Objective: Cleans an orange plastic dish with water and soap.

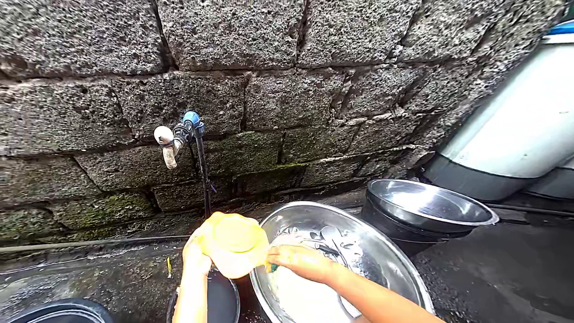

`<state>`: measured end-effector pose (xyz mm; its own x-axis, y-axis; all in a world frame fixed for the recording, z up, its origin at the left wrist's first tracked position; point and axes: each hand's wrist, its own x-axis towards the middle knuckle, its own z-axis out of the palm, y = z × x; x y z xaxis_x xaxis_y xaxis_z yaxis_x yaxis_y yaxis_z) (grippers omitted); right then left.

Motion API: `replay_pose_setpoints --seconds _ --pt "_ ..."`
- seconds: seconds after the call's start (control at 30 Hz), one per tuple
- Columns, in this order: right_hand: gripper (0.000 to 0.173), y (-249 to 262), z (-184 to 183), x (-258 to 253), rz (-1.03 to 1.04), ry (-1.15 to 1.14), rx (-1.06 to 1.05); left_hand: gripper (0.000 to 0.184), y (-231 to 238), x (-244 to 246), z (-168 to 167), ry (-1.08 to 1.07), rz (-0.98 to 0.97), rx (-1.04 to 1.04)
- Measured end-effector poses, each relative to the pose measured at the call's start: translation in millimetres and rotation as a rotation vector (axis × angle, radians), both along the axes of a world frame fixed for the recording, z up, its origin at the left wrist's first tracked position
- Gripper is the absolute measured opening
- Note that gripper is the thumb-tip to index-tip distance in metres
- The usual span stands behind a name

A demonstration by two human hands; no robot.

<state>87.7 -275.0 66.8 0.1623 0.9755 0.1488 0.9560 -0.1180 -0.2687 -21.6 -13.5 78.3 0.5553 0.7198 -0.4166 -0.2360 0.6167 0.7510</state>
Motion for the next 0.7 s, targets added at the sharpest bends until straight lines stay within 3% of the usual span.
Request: replay_pose_setpoints --seconds 0.07,0.13,0.2,0.3,0.37,0.5,0.57,0.63,0.7 --pt "0.035 6 -2 9 -0.252 0.207 0.053 0.036 -14 2 3 0.061 -0.071 0.133" --pt "0.04 36 6 2 -0.507 0.473 0.326 0.038 -27 5 -2 0.023 -0.202 0.279" --pt "0.044 77 17 -18 -0.528 0.579 0.455 0.041 -40 7 -11 -0.076 -0.363 0.402" --pt "0.051 128 24 -45 -0.49 0.39 0.327 0.039 -60 10 -15 -0.11 -0.37 0.459" --pt "0.051 142 26 -39 -0.648 0.32 0.297 0.038 -62 11 -19 -0.116 -0.315 0.501" --pt "0.047 127 48 22 -1.024 0.61 0.235 0.04 -63 5 -16 -0.161 -0.346 0.595" --pt "0.053 110 50 44 -1.039 0.666 0.254 0.048 -60 -2 -14 -0.212 -0.442 0.574" --pt "0.047 102 63 40 -0.98 0.494 0.285 0.061 -53 -5 -14 -0.259 -0.673 0.569" --pt "0.04 108 64 22 -0.825 0.322 0.37 0.054 -50 -3 -17 -0.253 -0.825 0.565"
